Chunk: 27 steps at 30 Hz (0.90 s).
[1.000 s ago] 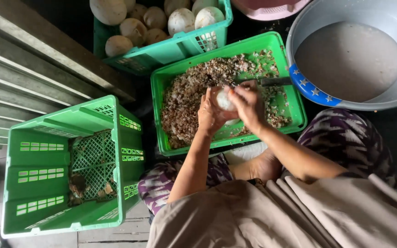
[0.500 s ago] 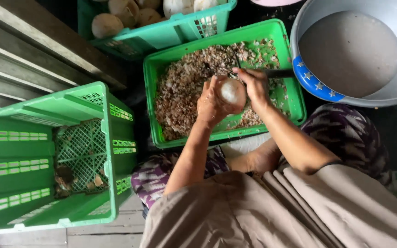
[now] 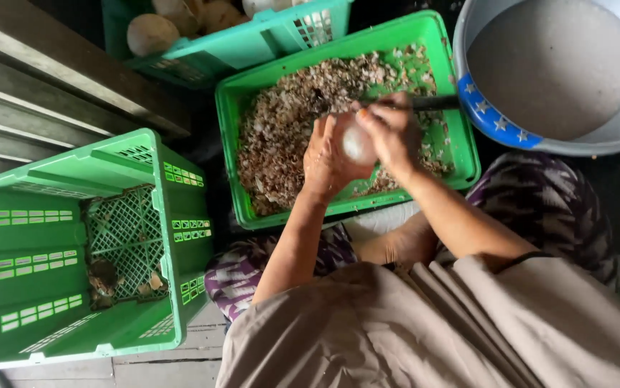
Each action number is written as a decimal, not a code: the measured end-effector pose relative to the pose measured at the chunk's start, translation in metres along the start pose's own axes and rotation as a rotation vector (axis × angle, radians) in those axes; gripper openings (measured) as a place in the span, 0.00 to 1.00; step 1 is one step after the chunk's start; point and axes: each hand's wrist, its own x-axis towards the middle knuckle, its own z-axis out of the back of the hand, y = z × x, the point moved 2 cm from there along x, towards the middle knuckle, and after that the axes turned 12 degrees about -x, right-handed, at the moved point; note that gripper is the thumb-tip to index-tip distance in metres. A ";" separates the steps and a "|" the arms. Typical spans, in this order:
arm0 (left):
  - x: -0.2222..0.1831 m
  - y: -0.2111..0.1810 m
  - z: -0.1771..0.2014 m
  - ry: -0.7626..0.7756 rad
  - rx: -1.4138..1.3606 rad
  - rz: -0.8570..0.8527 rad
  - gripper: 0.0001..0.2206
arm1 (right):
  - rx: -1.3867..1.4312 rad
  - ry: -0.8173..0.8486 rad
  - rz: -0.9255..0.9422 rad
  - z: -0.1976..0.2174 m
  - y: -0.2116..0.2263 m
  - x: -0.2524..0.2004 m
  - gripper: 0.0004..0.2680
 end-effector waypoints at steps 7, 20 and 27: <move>-0.028 0.010 0.005 0.058 -0.088 -0.121 0.43 | 0.459 0.196 -0.603 -0.019 -0.080 0.007 0.11; -0.008 -0.017 -0.015 0.061 0.264 0.172 0.51 | 0.257 -0.043 -0.010 -0.035 -0.075 0.012 0.07; -0.003 -0.007 0.017 0.226 0.167 0.250 0.55 | 0.236 -0.012 -0.039 -0.033 -0.078 0.006 0.07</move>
